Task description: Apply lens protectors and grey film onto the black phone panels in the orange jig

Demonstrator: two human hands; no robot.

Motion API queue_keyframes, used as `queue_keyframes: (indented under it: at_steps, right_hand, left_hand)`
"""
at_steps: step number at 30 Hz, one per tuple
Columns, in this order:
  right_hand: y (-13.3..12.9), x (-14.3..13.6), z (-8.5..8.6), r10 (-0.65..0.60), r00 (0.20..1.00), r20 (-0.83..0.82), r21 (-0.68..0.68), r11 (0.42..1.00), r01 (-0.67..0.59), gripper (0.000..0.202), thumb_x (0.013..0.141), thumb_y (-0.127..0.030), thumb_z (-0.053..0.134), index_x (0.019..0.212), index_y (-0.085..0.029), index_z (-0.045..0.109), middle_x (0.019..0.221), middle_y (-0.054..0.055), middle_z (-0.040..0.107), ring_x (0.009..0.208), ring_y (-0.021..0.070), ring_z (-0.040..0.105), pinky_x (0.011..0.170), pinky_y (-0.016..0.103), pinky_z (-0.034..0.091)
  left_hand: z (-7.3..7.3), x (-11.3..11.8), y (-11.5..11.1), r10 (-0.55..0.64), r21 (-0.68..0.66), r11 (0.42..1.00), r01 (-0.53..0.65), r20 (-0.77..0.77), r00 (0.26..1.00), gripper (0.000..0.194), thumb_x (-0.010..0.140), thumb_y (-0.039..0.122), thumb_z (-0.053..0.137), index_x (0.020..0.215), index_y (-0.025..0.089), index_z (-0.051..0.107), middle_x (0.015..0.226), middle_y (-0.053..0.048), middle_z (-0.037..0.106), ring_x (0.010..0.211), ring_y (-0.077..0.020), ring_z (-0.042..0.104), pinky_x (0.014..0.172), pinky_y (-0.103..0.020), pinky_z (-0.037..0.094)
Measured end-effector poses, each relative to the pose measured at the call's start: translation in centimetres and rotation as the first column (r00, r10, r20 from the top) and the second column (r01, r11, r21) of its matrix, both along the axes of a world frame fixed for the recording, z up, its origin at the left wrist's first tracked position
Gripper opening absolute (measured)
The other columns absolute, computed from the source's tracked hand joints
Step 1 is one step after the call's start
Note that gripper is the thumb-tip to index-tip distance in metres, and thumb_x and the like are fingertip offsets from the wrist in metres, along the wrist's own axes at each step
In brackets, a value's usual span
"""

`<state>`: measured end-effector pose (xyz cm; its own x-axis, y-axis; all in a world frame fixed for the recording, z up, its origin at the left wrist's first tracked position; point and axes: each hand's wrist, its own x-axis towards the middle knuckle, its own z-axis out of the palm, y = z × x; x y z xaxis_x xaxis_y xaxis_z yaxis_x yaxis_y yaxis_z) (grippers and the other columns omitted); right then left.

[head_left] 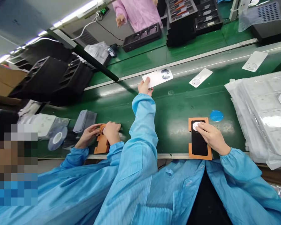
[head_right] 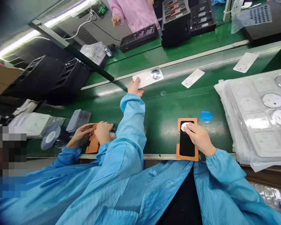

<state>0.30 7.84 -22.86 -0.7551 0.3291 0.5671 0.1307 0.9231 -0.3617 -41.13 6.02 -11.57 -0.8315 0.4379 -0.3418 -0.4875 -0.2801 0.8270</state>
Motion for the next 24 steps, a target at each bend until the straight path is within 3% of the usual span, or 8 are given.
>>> queue_keyframes:
  at_steps: [4, 8, 11, 14, 16, 19, 21, 24]
  right_hand:
    - [0.2, 1.1, -0.2, 0.06, 0.994, 0.09, 0.035, 0.997, -0.063, 0.03, 0.101, -0.011, 0.057, 0.123, -0.022, 0.074, 0.13, 0.008, 0.075, 0.13, 0.0295, 0.068, 0.114, 0.051, 0.056]
    - [0.1, 0.9, 0.4, 0.073, 0.988, 0.136, 0.021, 0.997, -0.076, 0.026, 0.101, -0.014, 0.057, 0.12, -0.021, 0.074, 0.131, 0.009, 0.074, 0.132, 0.0307, 0.066, 0.116, 0.056, 0.053]
    - [-0.2, 0.5, 1.0, 0.065, 0.99, 0.122, -0.009, 0.998, -0.064, 0.023, 0.101, -0.016, 0.06, 0.117, -0.021, 0.074, 0.127, 0.009, 0.076, 0.127, 0.0314, 0.068, 0.114, 0.057, 0.053]
    - [-0.6, 0.4, 2.6, 0.0, 1.0, -0.029, -0.162, 0.987, -0.004, 0.02, 0.101, -0.021, 0.062, 0.116, -0.022, 0.075, 0.122, 0.008, 0.078, 0.119, 0.0292, 0.072, 0.11, 0.054, 0.055]
    - [-0.7, 0.4, 4.1, -0.107, 0.987, -0.123, -0.39, 0.92, 0.051, 0.022, 0.102, -0.026, 0.061, 0.121, -0.024, 0.073, 0.122, 0.008, 0.078, 0.115, 0.0262, 0.074, 0.104, 0.048, 0.059]
    - [-0.2, 0.4, 5.6, -0.178, 0.976, -0.128, -0.733, 0.679, 0.027, 0.03, 0.1, -0.039, 0.065, 0.126, -0.024, 0.068, 0.116, 0.008, 0.077, 0.103, 0.023, 0.076, 0.091, 0.04, 0.063]
    - [0.4, 0.3, 5.9, -0.157, 0.983, -0.093, -0.848, 0.53, 0.004, 0.038, 0.091, -0.045, 0.076, 0.12, -0.024, 0.064, 0.105, 0.005, 0.076, 0.09, 0.0212, 0.076, 0.08, 0.036, 0.063]
    - [1.2, 0.3, 5.8, -0.192, 0.981, -0.039, -0.89, 0.452, 0.053, 0.052, 0.076, -0.046, 0.089, 0.11, -0.025, 0.057, 0.095, 0.001, 0.074, 0.08, 0.0194, 0.074, 0.073, 0.032, 0.061]
  left_hand:
    - [-1.8, 1.5, -3.7, 0.046, 0.028, 0.998, -0.049, 0.073, 0.996, 0.02, 0.105, 0.029, 0.062, 0.122, 0.018, 0.065, 0.076, 0.0, 0.073, 0.059, -0.006, 0.063, 0.043, -0.014, 0.035]
    - [-3.1, 5.6, -7.7, -0.011, 0.11, 0.994, -0.021, 0.278, 0.961, 0.022, 0.11, 0.024, 0.051, 0.118, 0.011, 0.067, 0.083, -0.004, 0.078, 0.062, -0.0045, 0.066, 0.041, -0.008, 0.038]
    - [-3.5, 8.9, -9.0, -0.033, 0.221, 0.974, -0.044, 0.336, 0.941, 0.023, 0.109, 0.012, 0.046, 0.11, 0.011, 0.069, 0.085, -0.005, 0.078, 0.069, -0.0039, 0.07, 0.044, -0.003, 0.04]
    - [-3.6, 12.8, -8.9, -0.066, 0.217, 0.976, 0.001, 0.296, 0.953, 0.011, 0.096, 0.006, 0.063, 0.096, 0.012, 0.071, 0.082, -0.002, 0.077, 0.066, -0.0039, 0.069, 0.04, -0.004, 0.034]
    - [-3.6, 15.7, -8.5, -0.152, 0.169, 0.978, 0.123, 0.174, 0.973, 0.015, 0.078, 0.008, 0.083, 0.088, 0.012, 0.073, 0.08, -0.002, 0.076, 0.059, -0.0047, 0.065, 0.036, -0.008, 0.03]
    - [-3.2, 19.4, -7.9, -0.323, 0.044, 0.944, 0.326, -0.062, 0.944, 0.036, 0.056, 0.022, 0.099, 0.08, 0.009, 0.075, 0.075, -0.004, 0.074, 0.053, -0.0067, 0.059, 0.034, -0.014, 0.029]
    - [-2.7, 21.0, -7.6, -0.387, -0.044, 0.922, 0.385, -0.167, 0.907, 0.042, 0.054, 0.034, 0.1, 0.077, 0.008, 0.076, 0.074, -0.006, 0.074, 0.052, -0.008, 0.058, 0.034, -0.016, 0.029]
    - [-2.2, 21.9, -7.6, -0.423, -0.129, 0.906, 0.403, -0.257, 0.869, 0.043, 0.057, 0.042, 0.098, 0.072, 0.009, 0.076, 0.07, -0.006, 0.072, 0.049, -0.0075, 0.053, 0.035, -0.019, 0.029]
